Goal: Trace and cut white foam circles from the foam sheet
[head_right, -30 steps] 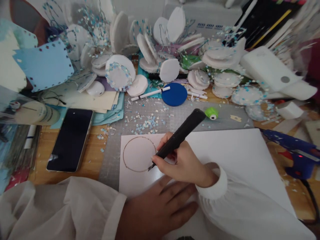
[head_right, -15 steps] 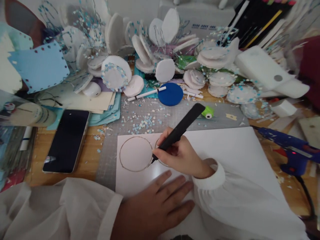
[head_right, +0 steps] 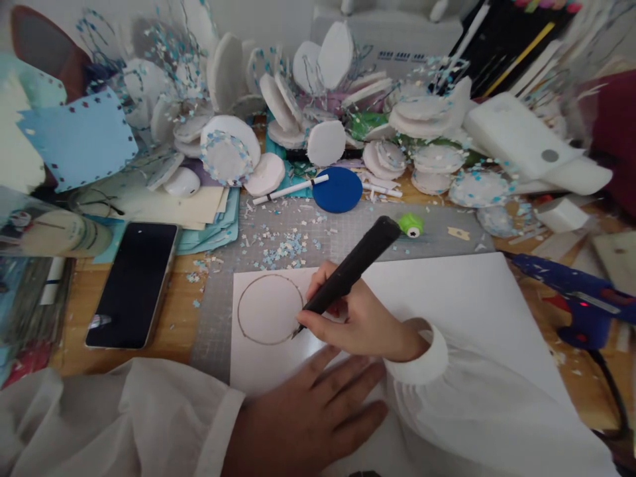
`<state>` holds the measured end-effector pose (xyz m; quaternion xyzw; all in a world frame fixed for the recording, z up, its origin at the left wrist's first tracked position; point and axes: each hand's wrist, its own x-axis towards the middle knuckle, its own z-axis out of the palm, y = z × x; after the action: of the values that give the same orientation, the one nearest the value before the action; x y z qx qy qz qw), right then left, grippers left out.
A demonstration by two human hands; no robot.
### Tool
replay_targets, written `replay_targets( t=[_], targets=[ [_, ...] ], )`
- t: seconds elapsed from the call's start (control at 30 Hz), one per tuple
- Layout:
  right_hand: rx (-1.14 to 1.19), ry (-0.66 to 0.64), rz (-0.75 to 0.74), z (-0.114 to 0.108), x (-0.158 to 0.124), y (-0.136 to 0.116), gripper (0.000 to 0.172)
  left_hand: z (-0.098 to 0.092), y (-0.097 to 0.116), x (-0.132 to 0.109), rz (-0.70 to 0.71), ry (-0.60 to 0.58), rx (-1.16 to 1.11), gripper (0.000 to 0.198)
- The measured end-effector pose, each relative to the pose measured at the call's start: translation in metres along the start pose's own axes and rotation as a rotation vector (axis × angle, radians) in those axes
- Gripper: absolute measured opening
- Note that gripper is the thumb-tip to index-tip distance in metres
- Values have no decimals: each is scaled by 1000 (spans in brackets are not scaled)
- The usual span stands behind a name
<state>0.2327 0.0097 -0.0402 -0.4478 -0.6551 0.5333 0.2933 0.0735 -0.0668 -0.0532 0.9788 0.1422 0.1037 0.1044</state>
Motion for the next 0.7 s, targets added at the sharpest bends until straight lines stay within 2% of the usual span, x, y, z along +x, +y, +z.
replay_targets(
  t=[0.1, 0.2, 0.3, 0.7],
  targets=[
    [51, 16, 38, -2, 2, 1, 19, 2, 0, -1, 4, 10, -5, 46],
    [110, 78, 14, -3, 3, 2, 21, 2, -1, -1, 14, -2, -17, 52],
    [195, 144, -23, -5, 4, 4, 22, 2, 0, -1, 5, 18, -5, 46],
    [35, 53, -33, -4, 1, 7, 17, 1, -1, -1, 4, 25, 0, 44]
  ],
)
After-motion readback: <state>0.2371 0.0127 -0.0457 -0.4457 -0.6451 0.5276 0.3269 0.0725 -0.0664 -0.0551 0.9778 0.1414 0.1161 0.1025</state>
